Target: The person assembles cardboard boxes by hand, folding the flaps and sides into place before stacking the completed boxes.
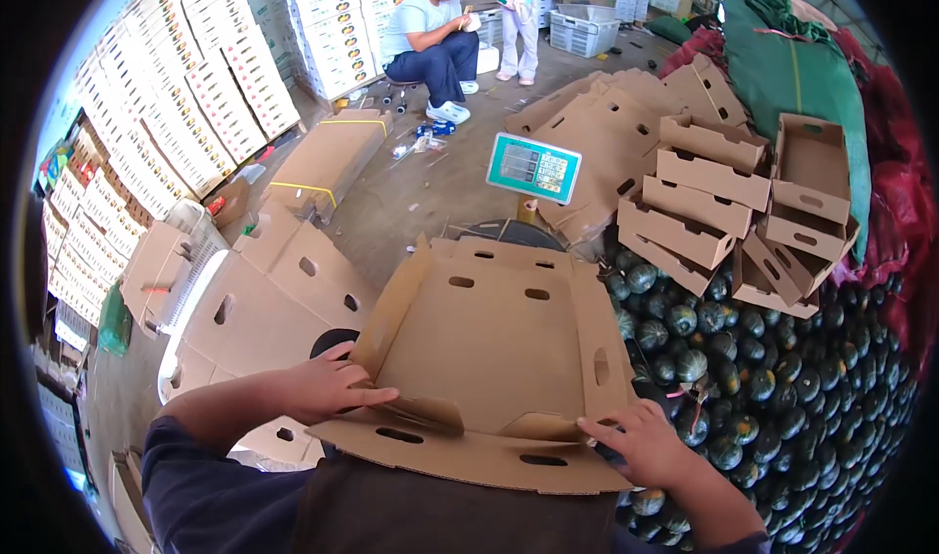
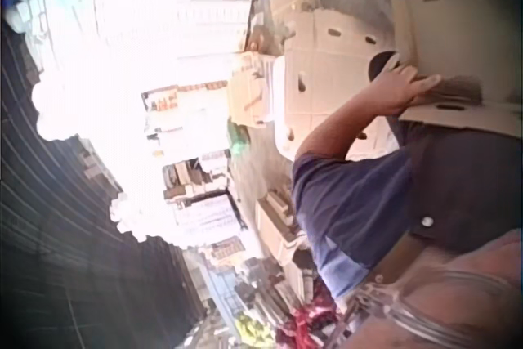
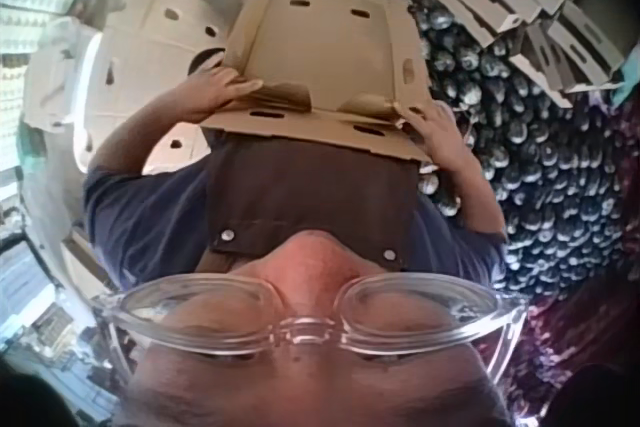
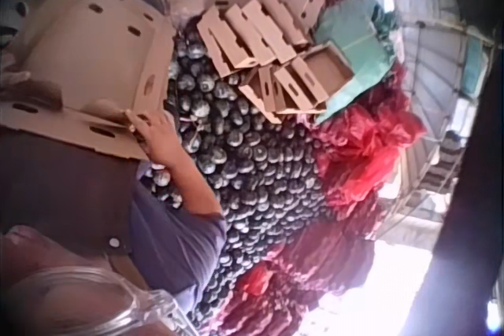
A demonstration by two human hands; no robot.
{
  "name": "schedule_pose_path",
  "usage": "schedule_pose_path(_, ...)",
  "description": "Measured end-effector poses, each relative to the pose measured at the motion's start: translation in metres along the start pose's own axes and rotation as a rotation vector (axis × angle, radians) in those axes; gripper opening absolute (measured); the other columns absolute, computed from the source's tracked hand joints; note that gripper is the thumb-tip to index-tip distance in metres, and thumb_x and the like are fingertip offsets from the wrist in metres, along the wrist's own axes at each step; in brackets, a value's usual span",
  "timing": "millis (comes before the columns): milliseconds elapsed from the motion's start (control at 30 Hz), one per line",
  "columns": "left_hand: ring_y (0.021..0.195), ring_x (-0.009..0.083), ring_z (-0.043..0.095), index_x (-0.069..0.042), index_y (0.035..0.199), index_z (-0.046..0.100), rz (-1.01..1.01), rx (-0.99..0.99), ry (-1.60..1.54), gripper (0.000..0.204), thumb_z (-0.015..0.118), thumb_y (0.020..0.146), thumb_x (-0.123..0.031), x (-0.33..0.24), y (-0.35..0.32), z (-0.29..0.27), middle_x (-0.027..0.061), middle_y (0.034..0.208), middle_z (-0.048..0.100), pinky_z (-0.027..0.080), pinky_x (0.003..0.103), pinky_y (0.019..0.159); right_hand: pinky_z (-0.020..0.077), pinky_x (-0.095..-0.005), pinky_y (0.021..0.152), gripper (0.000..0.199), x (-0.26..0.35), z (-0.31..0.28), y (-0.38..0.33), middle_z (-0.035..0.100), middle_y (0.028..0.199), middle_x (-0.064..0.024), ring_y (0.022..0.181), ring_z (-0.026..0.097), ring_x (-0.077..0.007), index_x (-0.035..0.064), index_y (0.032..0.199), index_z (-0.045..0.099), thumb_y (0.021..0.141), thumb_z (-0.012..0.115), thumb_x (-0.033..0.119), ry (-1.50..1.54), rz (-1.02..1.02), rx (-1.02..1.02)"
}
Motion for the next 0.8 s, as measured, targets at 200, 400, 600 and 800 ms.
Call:
schedule_pose_path(200,0.099,0.0152,0.052,-0.007,0.126,0.04,-0.25,-0.413,-1.066,0.043,0.051,0.084,-0.011,0.01,0.011,0.011,0.0065,0.106,0.055,0.036,0.031,0.09,0.0422,-0.027,0.076,0.043,0.001,0.05,-0.003,0.056,0.093,-0.0048,0.086,0.054,-0.0144,-0.0003,0.111,0.047,0.079,0.065,0.022,1.27,0.5,-0.768)
schedule_pose_path(400,0.114,0.0178,0.04,-0.007,0.134,0.022,-0.421,-1.301,-1.47,0.055,0.046,0.085,-0.004,0.009,0.047,0.043,0.0087,0.124,0.041,0.034,0.032,0.094,0.0226,-0.0373,0.104,0.054,-0.004,0.057,0.032,0.037,0.131,-0.0154,0.125,0.031,-0.0272,-0.0005,0.129,0.032,0.078,0.049,0.0,0.995,0.696,-0.879)
schedule_pose_path(600,0.105,0.032,0.05,-0.005,0.11,0.055,-0.247,-0.332,-0.157,0.047,0.052,0.083,-0.043,-0.008,0.064,-0.003,0.0134,0.115,0.053,0.037,0.04,0.092,0.0374,-0.0391,0.09,0.062,0.0,0.03,0.055,0.055,0.111,-0.0195,0.105,0.051,-0.0324,0.001,0.113,0.051,0.074,0.06,0.049,0.319,0.244,0.501)
schedule_pose_path(800,0.103,0.0332,0.052,0.003,0.118,0.046,-0.075,0.73,-0.512,0.063,0.059,0.074,-0.041,0.011,0.122,0.028,0.0219,0.111,0.055,0.041,0.039,0.086,0.0398,-0.0327,0.062,0.04,-0.019,0.081,0.095,0.055,0.077,-0.0089,0.075,0.052,-0.0175,-0.0008,0.086,0.055,0.077,0.06,0.038,0.936,0.132,1.088)
Point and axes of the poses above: each hand's wrist, its own y-axis towards the middle knuckle, its own z-axis out of the palm, x = y × z, the point moved 2 cm from there along y, towards the middle knuckle
